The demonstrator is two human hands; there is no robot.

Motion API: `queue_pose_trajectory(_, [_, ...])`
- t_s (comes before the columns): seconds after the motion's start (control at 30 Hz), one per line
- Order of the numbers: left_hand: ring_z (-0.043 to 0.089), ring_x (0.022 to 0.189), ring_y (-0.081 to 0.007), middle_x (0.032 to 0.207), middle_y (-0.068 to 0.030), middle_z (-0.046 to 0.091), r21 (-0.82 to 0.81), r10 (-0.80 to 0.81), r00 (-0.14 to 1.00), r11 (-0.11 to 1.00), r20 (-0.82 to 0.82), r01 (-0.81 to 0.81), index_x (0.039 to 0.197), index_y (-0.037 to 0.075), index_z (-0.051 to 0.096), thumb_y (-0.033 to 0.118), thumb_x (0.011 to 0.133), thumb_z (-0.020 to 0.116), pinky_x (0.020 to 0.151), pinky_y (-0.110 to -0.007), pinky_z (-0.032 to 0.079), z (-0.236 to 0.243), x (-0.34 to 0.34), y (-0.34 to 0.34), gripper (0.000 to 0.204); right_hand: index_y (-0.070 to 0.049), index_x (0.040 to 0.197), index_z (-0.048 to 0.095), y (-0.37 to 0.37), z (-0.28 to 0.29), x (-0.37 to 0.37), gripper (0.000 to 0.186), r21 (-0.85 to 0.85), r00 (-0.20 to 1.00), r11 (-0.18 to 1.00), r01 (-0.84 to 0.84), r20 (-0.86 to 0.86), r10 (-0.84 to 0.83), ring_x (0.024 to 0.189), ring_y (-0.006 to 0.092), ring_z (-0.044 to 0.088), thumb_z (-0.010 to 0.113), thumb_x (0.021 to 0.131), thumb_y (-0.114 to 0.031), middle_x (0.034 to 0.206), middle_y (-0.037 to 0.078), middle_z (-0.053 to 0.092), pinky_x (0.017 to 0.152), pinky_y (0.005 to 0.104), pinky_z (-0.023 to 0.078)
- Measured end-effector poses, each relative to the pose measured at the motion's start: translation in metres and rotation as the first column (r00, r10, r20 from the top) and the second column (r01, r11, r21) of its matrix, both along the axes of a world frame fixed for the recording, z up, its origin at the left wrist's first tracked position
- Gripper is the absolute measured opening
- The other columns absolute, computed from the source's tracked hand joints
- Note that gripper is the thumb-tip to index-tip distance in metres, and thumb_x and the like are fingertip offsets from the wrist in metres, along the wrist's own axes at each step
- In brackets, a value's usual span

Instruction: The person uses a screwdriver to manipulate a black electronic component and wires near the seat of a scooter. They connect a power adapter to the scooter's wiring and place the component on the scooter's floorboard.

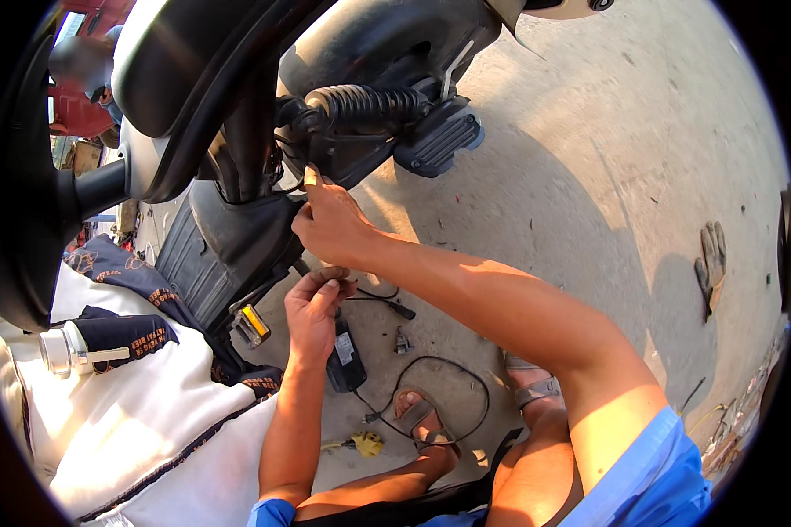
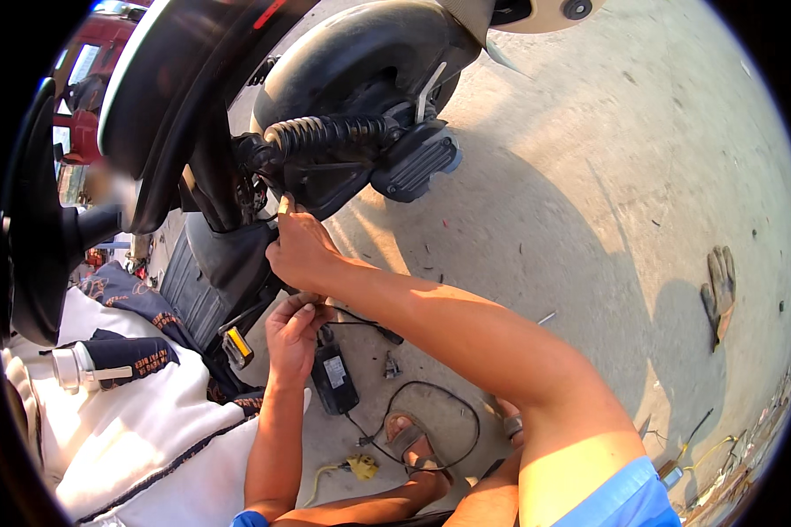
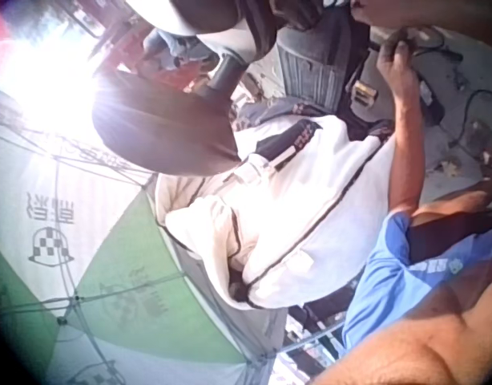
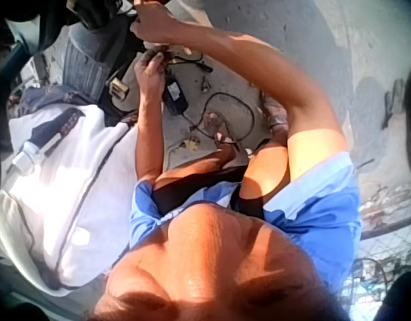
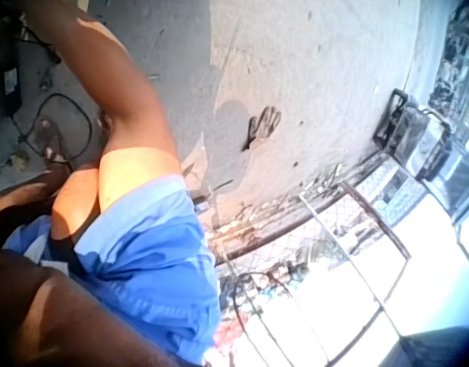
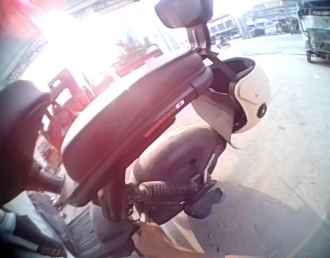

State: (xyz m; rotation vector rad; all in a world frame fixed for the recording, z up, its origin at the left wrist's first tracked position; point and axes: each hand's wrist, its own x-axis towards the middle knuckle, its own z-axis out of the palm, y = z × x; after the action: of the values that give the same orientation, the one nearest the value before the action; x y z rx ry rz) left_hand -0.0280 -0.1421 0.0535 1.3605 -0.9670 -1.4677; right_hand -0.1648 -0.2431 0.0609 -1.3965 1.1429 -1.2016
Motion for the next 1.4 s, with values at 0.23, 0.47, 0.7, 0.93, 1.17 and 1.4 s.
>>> queue_pose_trajectory(0.23, [0.068,0.087,-0.0234,0.103,-0.0152,0.068,-0.021,-0.048,0.999,0.999,-0.017,0.048,0.106,-0.009,0.064,-0.001,0.091,0.056,0.081,-0.034,0.054,0.000,0.001,-0.005,0.019,0.016,0.099,0.049,-0.016,-0.006,0.001,0.035,-0.031,0.999,0.999,-0.019,0.030,0.020,0.079,0.0412,0.065,0.056,0.074,-0.008,0.072,0.028,0.060,0.075,0.0463,0.050])
queue_pose_trajectory(0.47, [0.069,0.085,-0.0237,0.103,-0.0158,0.069,-0.015,-0.065,0.998,0.998,0.001,0.065,0.106,-0.010,0.064,-0.001,0.091,0.057,0.081,-0.034,0.054,0.002,-0.003,-0.008,0.018,0.015,0.092,0.052,-0.029,-0.008,0.004,0.029,-0.052,0.999,0.998,-0.018,-0.029,0.017,0.089,0.0453,0.064,0.056,0.073,-0.007,0.083,0.033,0.062,0.079,0.0475,0.050])
queue_pose_trajectory(0.7, [0.068,0.086,-0.0253,0.103,-0.0169,0.069,-0.003,-0.060,0.998,0.998,0.027,0.060,0.106,-0.008,0.065,0.000,0.090,0.059,0.083,-0.037,0.055,0.002,0.000,-0.011,0.018,0.015,0.108,0.056,-0.030,0.005,-0.012,0.039,0.030,0.978,0.980,-0.196,-0.071,0.197,0.102,0.0465,0.062,0.055,0.076,-0.008,0.099,0.035,0.063,0.090,0.0445,0.051])
queue_pose_trajectory(0.93, [0.068,0.085,-0.0232,0.104,-0.0156,0.069,-0.010,-0.060,0.998,0.998,0.036,0.060,0.107,-0.009,0.064,0.001,0.092,0.058,0.081,-0.035,0.055,0.003,0.001,-0.012,0.019,0.010,0.103,0.056,-0.018,0.000,-0.012,0.034,0.062,0.992,0.992,-0.114,0.066,0.110,0.096,0.0439,0.063,0.058,0.076,-0.011,0.094,0.030,0.064,0.086,0.0454,0.051])
queue_pose_trajectory(1.17, [0.068,0.086,-0.0213,0.097,-0.0135,0.070,-0.019,-0.036,0.998,0.999,0.059,0.037,0.108,-0.007,0.065,0.002,0.093,0.059,0.083,-0.034,0.055,0.010,0.005,0.000,0.019,0.005,0.104,0.054,-0.011,-0.002,-0.008,0.032,0.109,0.997,0.993,-0.044,0.061,0.037,0.091,0.0323,0.065,0.059,0.080,-0.015,0.095,0.023,0.065,0.082,0.0411,0.049])
queue_pose_trajectory(1.4, [0.068,0.088,-0.0192,0.102,-0.0126,0.070,-0.016,0.027,0.995,1.000,0.091,-0.025,0.105,-0.004,0.067,0.002,0.092,0.058,0.083,-0.033,0.055,0.024,0.023,0.023,0.017,0.003,0.105,0.057,-0.008,-0.007,-0.006,0.028,0.146,0.996,0.989,0.030,0.077,-0.041,0.081,0.0197,0.064,0.060,0.084,-0.015,0.092,0.014,0.066,0.076,0.0336,0.051])
